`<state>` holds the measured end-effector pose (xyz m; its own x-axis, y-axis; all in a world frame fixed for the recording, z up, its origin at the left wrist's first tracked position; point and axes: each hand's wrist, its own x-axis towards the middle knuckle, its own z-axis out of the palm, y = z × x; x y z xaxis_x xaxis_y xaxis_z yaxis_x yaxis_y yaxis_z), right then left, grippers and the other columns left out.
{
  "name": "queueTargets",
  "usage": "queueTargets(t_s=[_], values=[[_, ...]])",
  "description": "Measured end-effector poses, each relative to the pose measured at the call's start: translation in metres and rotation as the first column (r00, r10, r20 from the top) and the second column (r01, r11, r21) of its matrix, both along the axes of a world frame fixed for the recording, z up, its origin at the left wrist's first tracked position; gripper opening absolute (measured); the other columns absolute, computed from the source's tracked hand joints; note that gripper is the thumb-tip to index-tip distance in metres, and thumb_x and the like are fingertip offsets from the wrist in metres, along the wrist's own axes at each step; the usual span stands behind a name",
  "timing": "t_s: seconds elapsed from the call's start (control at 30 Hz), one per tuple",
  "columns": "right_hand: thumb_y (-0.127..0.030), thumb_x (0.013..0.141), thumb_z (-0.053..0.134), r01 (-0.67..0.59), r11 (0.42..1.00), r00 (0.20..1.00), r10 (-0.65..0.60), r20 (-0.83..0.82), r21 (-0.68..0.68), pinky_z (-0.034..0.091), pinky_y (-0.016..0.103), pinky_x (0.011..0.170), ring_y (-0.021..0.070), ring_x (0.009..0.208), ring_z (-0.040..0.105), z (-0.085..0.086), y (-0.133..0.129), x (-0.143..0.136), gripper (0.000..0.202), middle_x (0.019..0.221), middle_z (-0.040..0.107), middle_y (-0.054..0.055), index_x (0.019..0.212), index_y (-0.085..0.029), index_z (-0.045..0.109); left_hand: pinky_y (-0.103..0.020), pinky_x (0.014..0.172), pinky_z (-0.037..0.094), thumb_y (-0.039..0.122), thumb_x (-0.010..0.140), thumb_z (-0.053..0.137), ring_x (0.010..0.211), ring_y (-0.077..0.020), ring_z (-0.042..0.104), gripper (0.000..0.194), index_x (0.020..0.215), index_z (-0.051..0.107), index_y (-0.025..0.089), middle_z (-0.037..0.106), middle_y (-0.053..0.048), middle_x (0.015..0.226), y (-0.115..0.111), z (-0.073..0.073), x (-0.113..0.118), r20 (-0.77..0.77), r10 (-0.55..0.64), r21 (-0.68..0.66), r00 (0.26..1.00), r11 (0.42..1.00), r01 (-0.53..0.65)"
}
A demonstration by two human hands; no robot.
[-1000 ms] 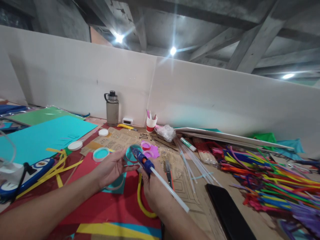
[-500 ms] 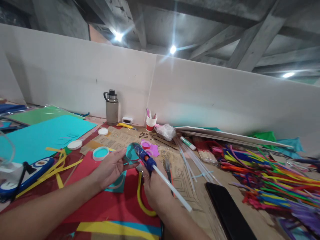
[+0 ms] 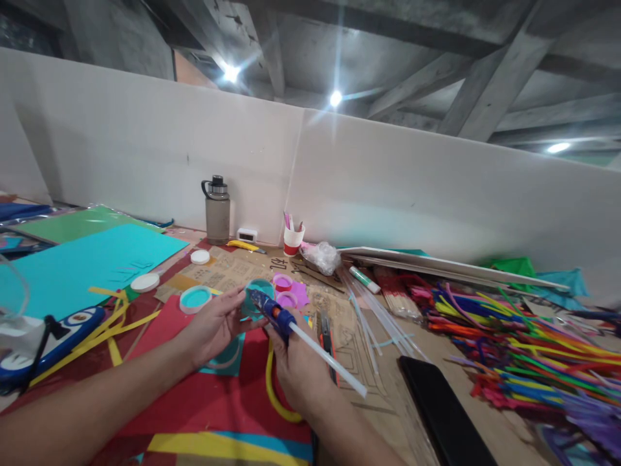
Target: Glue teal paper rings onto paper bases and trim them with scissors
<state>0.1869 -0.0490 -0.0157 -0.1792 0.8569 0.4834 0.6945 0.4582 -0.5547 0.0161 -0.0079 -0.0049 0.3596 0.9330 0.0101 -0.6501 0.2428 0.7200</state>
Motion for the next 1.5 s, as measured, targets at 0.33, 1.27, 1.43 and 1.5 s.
queueTargets(t_s=[0.33,1.27,1.43,1.5], values=[[-0.031,0.091,0.040,0.125,0.991,0.992,-0.124,-0.029,0.042,0.050,0.034,0.078,0.0235,0.094,0.060,-0.0007,0.0001,0.0001,0.028,0.102,0.061,0.010,0.114,-0.018,0.051,-0.041,0.085,0.052,0.022,0.085,0.054,0.084,-0.0177,0.066,0.019,0.102,0.060,0.015,0.070,-0.008,0.094,-0.0046,0.0033,0.0039,-0.033,0.033,0.034,0.999,0.999,-0.032],[-0.030,0.091,0.043,0.026,1.000,0.999,-0.026,-0.025,-0.006,0.049,0.031,0.079,0.0210,0.091,0.060,0.0013,-0.0025,-0.0012,0.024,0.101,0.062,0.007,0.110,-0.021,0.053,-0.038,0.078,0.055,0.020,0.081,0.060,0.077,-0.0168,0.067,0.024,0.104,0.060,0.014,0.070,-0.009,0.092,-0.0015,0.0002,0.0019,-0.033,0.034,0.013,0.999,0.999,-0.034],[-0.030,0.091,0.041,0.004,0.999,1.000,-0.004,0.001,-0.032,0.049,0.032,0.078,0.0209,0.090,0.061,0.0030,-0.0014,0.0001,0.026,0.099,0.064,0.007,0.112,-0.021,0.054,-0.036,0.077,0.056,0.019,0.079,0.062,0.078,-0.0164,0.067,0.024,0.102,0.059,0.015,0.069,-0.008,0.095,0.0005,0.0007,0.0009,-0.036,0.080,0.008,0.996,0.997,-0.080],[-0.033,0.091,0.041,0.054,0.999,0.999,-0.054,0.002,-0.001,0.049,0.034,0.079,0.0229,0.092,0.060,0.0037,-0.0004,0.0009,0.027,0.099,0.063,0.008,0.111,-0.019,0.054,-0.037,0.081,0.054,0.019,0.079,0.062,0.081,-0.0163,0.067,0.022,0.101,0.058,0.016,0.069,-0.007,0.096,-0.0016,0.0014,0.0021,-0.002,0.078,0.013,0.997,0.997,-0.078]])
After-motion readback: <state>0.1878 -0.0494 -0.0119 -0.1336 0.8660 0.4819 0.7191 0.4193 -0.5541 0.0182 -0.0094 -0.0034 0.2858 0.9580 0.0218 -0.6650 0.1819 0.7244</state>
